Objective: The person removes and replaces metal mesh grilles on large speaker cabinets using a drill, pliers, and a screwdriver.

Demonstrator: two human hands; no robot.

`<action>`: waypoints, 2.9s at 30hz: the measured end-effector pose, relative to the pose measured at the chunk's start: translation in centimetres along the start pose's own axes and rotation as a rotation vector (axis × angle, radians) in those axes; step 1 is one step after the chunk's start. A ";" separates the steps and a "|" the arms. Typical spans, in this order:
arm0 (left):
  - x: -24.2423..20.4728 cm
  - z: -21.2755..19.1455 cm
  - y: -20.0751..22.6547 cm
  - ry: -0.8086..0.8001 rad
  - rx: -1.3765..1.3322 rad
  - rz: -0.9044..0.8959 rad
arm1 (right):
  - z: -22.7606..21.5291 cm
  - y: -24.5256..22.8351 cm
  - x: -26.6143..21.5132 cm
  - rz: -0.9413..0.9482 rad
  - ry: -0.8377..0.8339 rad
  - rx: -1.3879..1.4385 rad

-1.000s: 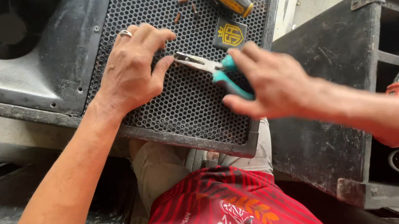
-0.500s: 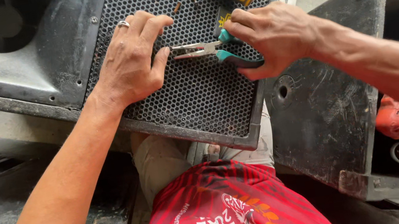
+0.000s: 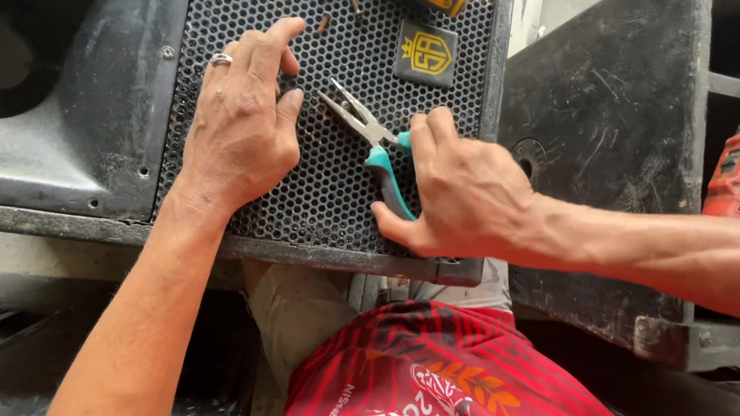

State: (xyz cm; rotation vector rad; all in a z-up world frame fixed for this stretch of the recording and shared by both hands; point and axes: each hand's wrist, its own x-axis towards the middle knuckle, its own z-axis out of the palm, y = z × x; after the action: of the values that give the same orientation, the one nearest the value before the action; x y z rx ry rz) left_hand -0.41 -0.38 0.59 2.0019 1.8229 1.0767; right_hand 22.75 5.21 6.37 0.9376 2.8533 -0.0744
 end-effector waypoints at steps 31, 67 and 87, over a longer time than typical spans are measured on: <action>0.2 -0.4 -0.2 0.023 0.021 0.069 | -0.5 1.6 2.2 -0.107 -0.094 0.124; 2.5 1.7 1.9 -0.146 0.935 0.633 | -3.0 12.0 -5.8 0.327 -0.359 1.522; 2.5 2.7 0.8 -0.155 1.005 0.641 | 1.3 11.4 -8.6 0.317 -0.406 1.505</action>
State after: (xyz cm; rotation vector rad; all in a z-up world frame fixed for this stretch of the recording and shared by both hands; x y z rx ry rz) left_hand 1.85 2.58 0.03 3.2508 1.8469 -0.0264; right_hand 36.53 9.19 6.28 1.2288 1.8365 -2.1937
